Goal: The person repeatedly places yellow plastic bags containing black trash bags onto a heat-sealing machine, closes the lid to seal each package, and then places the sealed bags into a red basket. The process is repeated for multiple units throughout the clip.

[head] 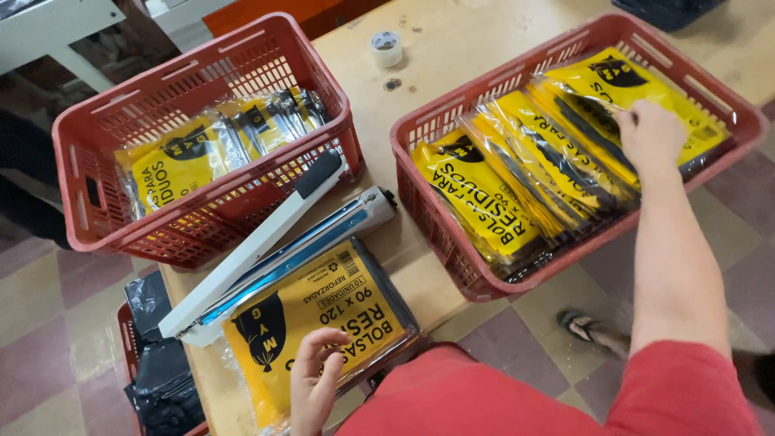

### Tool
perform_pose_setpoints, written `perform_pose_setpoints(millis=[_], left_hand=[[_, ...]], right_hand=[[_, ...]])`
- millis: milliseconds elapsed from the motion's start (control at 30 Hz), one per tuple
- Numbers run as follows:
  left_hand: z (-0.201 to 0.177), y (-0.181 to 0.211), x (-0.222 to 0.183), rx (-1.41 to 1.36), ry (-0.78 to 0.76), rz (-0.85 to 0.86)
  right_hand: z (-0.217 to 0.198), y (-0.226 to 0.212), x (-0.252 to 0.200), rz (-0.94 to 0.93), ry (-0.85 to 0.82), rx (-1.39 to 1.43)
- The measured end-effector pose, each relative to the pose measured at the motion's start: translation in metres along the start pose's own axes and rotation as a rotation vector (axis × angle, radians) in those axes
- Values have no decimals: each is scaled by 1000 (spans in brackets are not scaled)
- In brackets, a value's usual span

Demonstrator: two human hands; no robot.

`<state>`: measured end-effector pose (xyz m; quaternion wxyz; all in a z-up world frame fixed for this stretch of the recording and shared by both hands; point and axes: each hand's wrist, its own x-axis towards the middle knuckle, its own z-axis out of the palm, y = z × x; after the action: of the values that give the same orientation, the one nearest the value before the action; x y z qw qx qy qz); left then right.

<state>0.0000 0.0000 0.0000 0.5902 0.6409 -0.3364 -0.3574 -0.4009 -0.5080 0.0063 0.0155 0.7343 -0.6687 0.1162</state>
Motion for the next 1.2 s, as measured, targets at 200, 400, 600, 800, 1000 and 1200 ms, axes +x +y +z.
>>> perform_pose_setpoints(millis=[200,400,600,800,1000,1200], left_hand=[[65,22,55,-60,-460,77],[152,-1,93,-544,-334,34],[151,-22,105,-530,164,-96],[75,6,64,-352,174,337],[-36,-69,11,122,226,334],[-94,-48,-5,-74,263,49]], right_hand=[[-86,-101,-132,-151,148,409],[-8,-195,-267,-729,365,383],[-23,-226,-303,-1046,348,588],[-41,-201,-281,-752,208,862],[-2,-248,-308,-494,-295,1394],[106,-314,-334,-253,-801,1429]])
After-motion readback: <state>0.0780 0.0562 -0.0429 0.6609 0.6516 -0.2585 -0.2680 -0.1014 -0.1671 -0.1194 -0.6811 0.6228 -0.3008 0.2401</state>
